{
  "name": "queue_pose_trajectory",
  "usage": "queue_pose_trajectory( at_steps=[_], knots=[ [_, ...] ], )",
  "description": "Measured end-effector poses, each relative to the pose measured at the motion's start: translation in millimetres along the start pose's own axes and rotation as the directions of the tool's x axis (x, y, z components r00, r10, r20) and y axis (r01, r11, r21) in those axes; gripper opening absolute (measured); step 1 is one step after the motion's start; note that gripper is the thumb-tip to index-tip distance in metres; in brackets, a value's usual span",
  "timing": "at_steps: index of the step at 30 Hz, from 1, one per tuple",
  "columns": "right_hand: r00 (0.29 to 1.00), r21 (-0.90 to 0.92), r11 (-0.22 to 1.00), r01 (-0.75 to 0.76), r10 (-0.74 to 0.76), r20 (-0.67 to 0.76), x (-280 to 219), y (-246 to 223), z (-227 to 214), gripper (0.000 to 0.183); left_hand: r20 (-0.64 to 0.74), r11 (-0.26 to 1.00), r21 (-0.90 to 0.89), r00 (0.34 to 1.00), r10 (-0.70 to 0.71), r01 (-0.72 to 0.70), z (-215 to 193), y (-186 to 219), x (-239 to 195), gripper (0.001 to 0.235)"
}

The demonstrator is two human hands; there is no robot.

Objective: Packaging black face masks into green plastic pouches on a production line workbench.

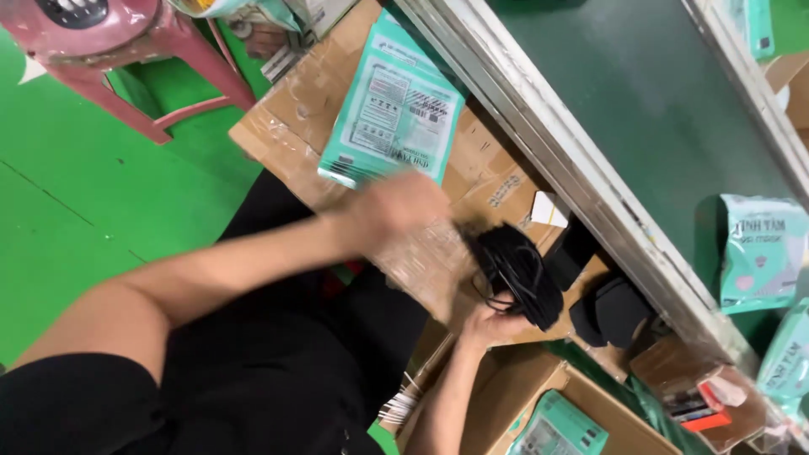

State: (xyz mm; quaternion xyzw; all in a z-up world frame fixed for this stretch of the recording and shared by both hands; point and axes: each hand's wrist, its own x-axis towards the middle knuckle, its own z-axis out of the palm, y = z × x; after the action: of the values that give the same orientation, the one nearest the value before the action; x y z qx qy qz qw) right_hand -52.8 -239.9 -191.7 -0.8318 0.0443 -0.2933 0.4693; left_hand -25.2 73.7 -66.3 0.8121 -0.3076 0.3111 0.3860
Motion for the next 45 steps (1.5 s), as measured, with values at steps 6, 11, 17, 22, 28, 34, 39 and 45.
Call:
queue_pose_trajectory(
  at_steps=[6, 11, 17, 22, 28, 34, 39, 45],
  knots=[
    [0.958, -0.151, 0.949, 0.275, -0.257, 0.128, 34, -51, 31, 0.038, 0.177, 0.947, 0.232, 0.948, -0.266, 0.222, -32, -67, -18, 0.01],
    [0.959, -0.092, 0.974, -0.208, 0.221, 0.177, 56, -94, 35, 0.024, 0.29, 0.935, 0.348, 0.941, -0.174, 0.066, -12, -69, -22, 0.007],
    [0.798, 0.438, 0.756, -0.486, 0.179, 0.576, 57, -149, 93, 0.026, -0.001, 0.971, 0.141, 0.981, -0.194, 0.192, -27, -42, 11, 0.006],
    [0.61, 0.297, 0.624, -0.723, 0.376, 0.697, 67, -158, 72, 0.019, -0.012, 0.975, 0.202, 0.996, -0.091, 0.092, -39, -23, 28, 0.008],
    [0.923, -0.207, 0.974, 0.087, 0.0, 0.385, 53, -192, 61, 0.024, -0.047, 0.992, 0.121, 0.999, -0.017, 0.023, -29, 18, 55, 0.012],
    [0.961, 0.364, 0.901, -0.236, 0.161, 0.223, 67, -159, 43, 0.027, -0.203, 0.98, -0.135, 0.963, -0.175, 0.149, -36, 41, 61, 0.027],
    [0.861, 0.308, 0.87, -0.385, 0.218, 0.459, 69, -181, 42, 0.033, -0.045, 0.517, -0.646, 0.649, -0.76, 0.561, 17, 37, 30, 0.049],
    [0.713, 0.692, 0.269, -0.671, 0.492, 0.5, 47, -169, 50, 0.028, -0.082, 0.37, -0.842, 0.586, -0.806, 0.392, 39, 32, 25, 0.041]
  ],
)
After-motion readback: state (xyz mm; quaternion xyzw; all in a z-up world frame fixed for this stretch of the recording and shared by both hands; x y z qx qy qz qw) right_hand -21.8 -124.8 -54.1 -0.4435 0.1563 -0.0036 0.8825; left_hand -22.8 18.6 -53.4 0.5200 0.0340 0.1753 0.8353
